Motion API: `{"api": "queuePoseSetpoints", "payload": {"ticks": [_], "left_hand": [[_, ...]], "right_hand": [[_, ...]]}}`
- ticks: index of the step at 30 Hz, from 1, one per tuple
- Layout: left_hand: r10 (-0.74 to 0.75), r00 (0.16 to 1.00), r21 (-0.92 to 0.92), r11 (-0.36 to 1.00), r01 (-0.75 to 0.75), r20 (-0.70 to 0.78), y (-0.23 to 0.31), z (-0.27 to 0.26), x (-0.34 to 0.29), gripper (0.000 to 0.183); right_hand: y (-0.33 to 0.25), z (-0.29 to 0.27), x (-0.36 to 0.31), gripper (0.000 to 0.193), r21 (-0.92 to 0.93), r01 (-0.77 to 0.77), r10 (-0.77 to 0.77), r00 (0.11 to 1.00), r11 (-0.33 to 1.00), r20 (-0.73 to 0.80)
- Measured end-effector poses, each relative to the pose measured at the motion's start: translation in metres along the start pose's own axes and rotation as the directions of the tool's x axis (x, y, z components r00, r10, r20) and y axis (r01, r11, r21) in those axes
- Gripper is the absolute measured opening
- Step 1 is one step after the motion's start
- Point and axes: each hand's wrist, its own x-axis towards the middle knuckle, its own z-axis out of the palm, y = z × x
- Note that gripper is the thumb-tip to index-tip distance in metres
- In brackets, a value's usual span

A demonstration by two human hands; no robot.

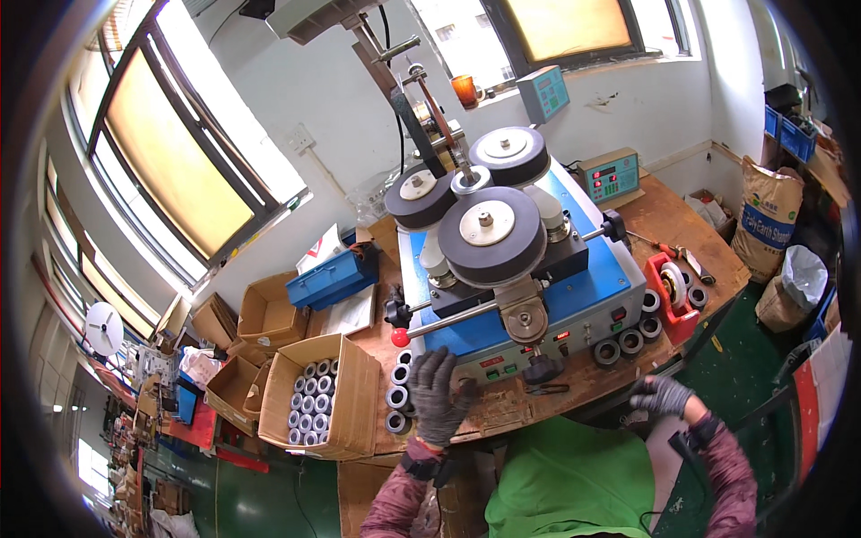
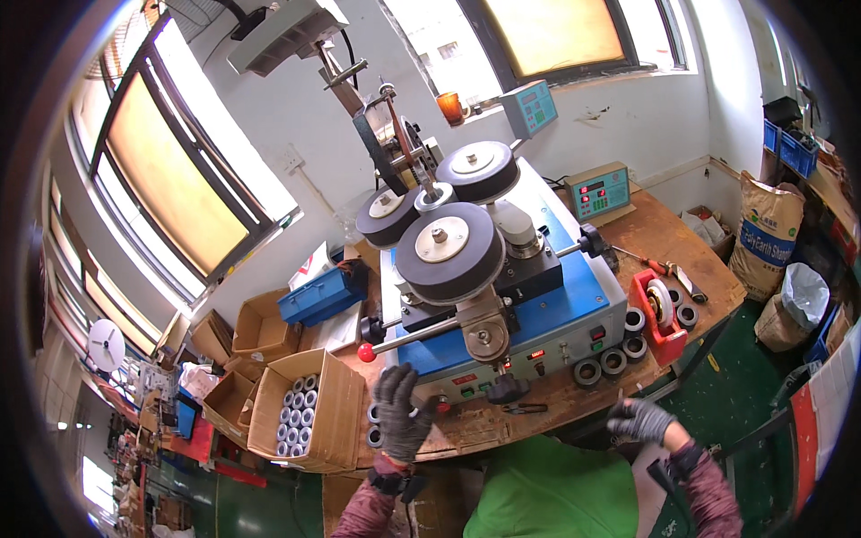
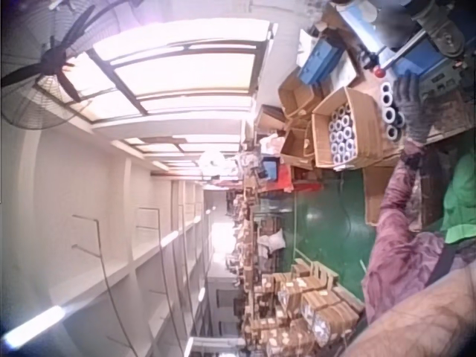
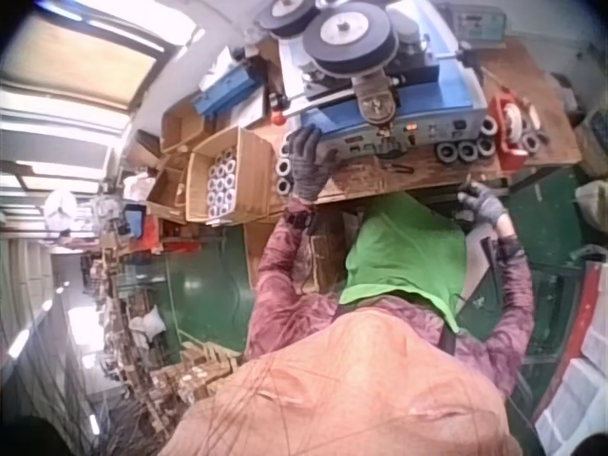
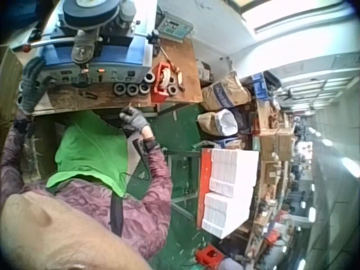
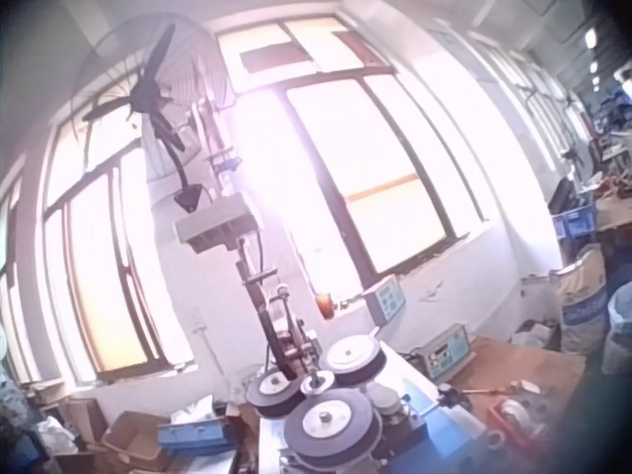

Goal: Operating an industrial machine to process metal rings and packing them into styrofoam trays.

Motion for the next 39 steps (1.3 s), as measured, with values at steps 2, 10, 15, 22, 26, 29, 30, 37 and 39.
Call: {"api": "queuePoseSetpoints", "payload": {"ticks": [2,10,15,22,26,29,30,37,39], "left_hand": [[0.044,0.997,0.08,0.996,-0.039,-0.068,-0.002,-0.022,0.018,0.054],[0.101,0.994,0.359,0.927,-0.105,0.029,-0.053,-0.025,0.081,0.03],[0.132,0.876,-0.053,0.991,-0.122,0.464,-0.082,-0.032,0.109,0.033],[0.067,-0.053,0.021,0.403,0.915,0.996,-0.067,-0.048,0.108,0.044],[0.688,0.304,-0.722,0.466,0.512,0.659,-0.011,-0.024,-0.038,0.037],[0.825,0.288,-0.829,0.331,0.452,0.486,0.048,-0.114,0.095,0.039],[0.668,0.454,-0.712,0.166,0.682,0.59,0.03,-0.109,0.105,0.042],[-0.304,0.388,-0.436,-0.106,0.894,0.87,0.014,-0.059,0.281,0.084],[-0.339,0.341,-0.367,-0.015,0.93,0.877,0.018,-0.033,0.287,0.09]], "right_hand": [[-0.062,-0.034,0.023,0.025,-0.018,0.153,-0.154,0.988,0.988,-0.033],[-0.297,-0.108,0.165,0.054,-0.028,0.37,-0.37,0.919,0.929,-0.134],[-0.341,-0.099,0.222,0.039,0.468,0.221,-0.234,0.972,0.856,-0.032],[-0.315,-0.102,0.257,0.027,0.463,0.2,-0.215,0.976,0.863,-0.021],[-0.327,-0.088,0.246,0.039,0.538,0.016,-0.074,0.994,0.843,0.086],[-0.322,-0.083,0.243,0.04,0.529,0.064,-0.089,0.996,0.846,0.023],[-0.327,-0.078,0.239,0.039,0.536,0.081,-0.1,0.995,0.841,0.007],[-0.319,-0.071,0.259,0.041,0.349,0.263,-0.207,0.96,0.899,-0.19],[-0.305,-0.079,0.269,0.046,0.198,0.382,-0.336,0.914,0.903,-0.229]]}}
